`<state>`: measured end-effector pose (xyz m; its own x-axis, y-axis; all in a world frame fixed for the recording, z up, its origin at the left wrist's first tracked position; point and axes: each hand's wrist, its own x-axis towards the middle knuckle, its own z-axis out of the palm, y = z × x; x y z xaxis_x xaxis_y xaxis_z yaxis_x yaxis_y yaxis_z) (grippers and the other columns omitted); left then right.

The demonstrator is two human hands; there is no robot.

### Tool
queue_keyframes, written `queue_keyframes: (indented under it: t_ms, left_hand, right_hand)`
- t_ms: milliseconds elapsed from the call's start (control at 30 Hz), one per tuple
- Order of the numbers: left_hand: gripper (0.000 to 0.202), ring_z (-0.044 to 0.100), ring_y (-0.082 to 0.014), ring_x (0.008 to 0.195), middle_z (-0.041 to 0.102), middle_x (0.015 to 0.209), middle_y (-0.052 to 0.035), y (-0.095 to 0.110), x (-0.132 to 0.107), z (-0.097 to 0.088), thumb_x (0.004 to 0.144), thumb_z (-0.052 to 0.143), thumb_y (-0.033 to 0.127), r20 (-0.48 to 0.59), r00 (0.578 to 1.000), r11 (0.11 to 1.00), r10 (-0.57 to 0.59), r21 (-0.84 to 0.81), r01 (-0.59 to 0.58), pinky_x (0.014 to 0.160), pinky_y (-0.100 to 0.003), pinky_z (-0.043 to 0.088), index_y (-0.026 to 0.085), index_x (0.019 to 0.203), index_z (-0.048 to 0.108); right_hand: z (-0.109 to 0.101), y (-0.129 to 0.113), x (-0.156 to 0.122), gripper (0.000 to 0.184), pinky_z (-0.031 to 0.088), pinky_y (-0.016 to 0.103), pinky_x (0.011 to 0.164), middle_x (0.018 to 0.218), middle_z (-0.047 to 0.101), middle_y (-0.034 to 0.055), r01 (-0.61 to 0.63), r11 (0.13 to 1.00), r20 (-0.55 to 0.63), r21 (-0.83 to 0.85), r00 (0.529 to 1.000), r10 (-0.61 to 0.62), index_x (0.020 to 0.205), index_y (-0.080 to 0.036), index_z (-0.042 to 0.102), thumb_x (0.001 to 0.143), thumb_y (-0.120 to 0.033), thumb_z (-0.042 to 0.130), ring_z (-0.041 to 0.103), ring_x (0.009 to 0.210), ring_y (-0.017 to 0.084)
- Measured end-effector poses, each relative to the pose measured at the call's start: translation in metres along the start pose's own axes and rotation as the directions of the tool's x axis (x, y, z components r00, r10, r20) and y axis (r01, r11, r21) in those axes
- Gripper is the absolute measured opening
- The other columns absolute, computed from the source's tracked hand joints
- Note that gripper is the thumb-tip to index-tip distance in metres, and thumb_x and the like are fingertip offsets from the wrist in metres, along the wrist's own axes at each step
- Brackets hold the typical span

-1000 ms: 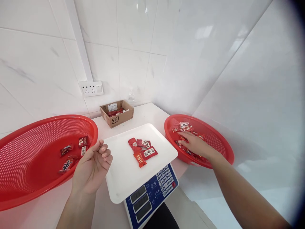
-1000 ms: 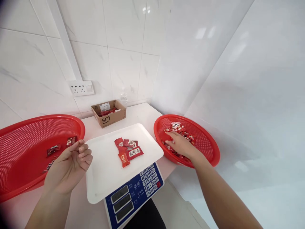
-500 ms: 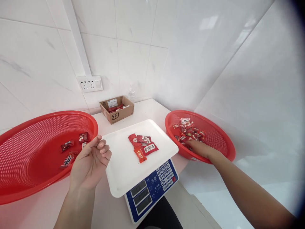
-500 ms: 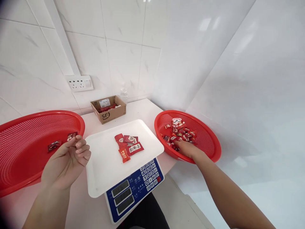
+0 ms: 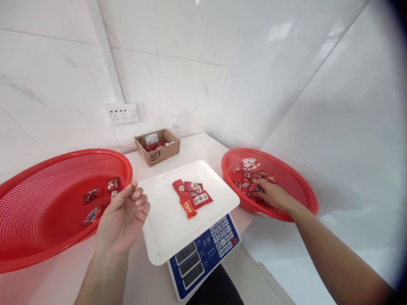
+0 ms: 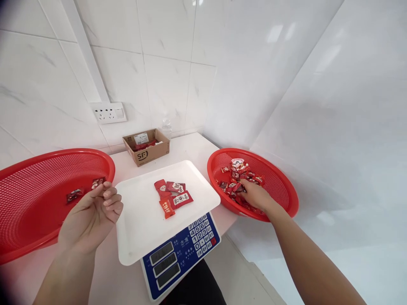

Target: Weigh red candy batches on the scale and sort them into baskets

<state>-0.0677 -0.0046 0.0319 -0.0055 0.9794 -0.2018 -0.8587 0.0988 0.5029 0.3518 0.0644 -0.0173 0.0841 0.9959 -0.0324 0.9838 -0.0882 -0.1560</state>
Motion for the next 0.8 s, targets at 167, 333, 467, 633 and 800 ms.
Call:
queue_keyframes:
  t_ms: [167, 333, 467, 633, 800]
  left_hand:
    - [0.025, 0.046, -0.0066, 0.05, 0.047, 0.063, 0.0014, -0.001, 0.002, 0.0, 0.09, 0.034, 0.01, 0.004, 1.0, 1.0, -0.002, 0.002, 0.002, 0.045, -0.017, 0.045, 0.013, 0.08, 0.057]
    - [0.023, 0.047, -0.0067, 0.05, 0.047, 0.064, 0.0012, -0.001, 0.001, -0.001, 0.089, 0.036, 0.01, 0.015, 1.0, 1.0, 0.001, 0.004, -0.001, 0.045, -0.017, 0.045, 0.013, 0.08, 0.057]
    - [0.022, 0.046, -0.0068, 0.05, 0.046, 0.063, 0.0013, -0.001, 0.001, -0.001, 0.088, 0.037, 0.009, 0.005, 1.0, 1.0, 0.002, 0.005, -0.002, 0.044, -0.017, 0.045, 0.013, 0.079, 0.057]
    - [0.021, 0.047, -0.0069, 0.05, 0.047, 0.063, 0.001, 0.0, 0.002, -0.001, 0.087, 0.038, 0.008, 0.008, 1.0, 1.0, 0.007, -0.001, -0.007, 0.044, -0.017, 0.045, 0.013, 0.079, 0.057]
    - [0.021, 0.047, -0.0071, 0.049, 0.046, 0.063, 0.0011, 0.0, 0.001, 0.001, 0.087, 0.038, 0.009, -0.007, 1.0, 1.0, -0.005, 0.006, 0.005, 0.044, -0.017, 0.045, 0.013, 0.079, 0.057]
  right_hand:
    - [-0.005, -0.003, 0.001, 0.022, 0.044, 0.03, 0.064, 0.097, 0.066, 0.0111, -0.085, 0.995, -0.064, 0.049, 0.994, 0.088, 0.103, -0.02, 0.049, 0.085, -0.032, 0.043, 0.063, 0.084, 0.026]
    - [-0.012, -0.008, 0.0, 0.025, 0.041, 0.031, 0.061, 0.089, 0.065, 0.0106, -0.144, 0.984, -0.147, 0.102, 0.976, 0.158, 0.099, -0.02, 0.047, 0.087, -0.04, 0.037, 0.061, 0.077, 0.026]
    - [-0.017, -0.012, -0.001, 0.027, 0.038, 0.03, 0.055, 0.081, 0.064, 0.0089, -0.178, 0.973, -0.198, 0.145, 0.959, 0.205, 0.096, -0.021, 0.046, 0.087, -0.044, 0.036, 0.06, 0.071, 0.026]
    - [-0.023, -0.021, -0.006, 0.027, 0.038, 0.03, 0.055, 0.079, 0.064, 0.0064, -0.15, 0.971, -0.214, 0.188, 0.958, 0.19, 0.087, -0.023, 0.047, 0.085, -0.05, 0.04, 0.059, 0.071, 0.025]
    - [-0.031, -0.052, -0.016, 0.024, 0.043, 0.029, 0.066, 0.089, 0.066, 0.0023, -0.014, 0.958, -0.184, 0.286, 0.98, 0.07, 0.089, -0.026, 0.049, 0.086, -0.049, 0.042, 0.062, 0.081, 0.022]
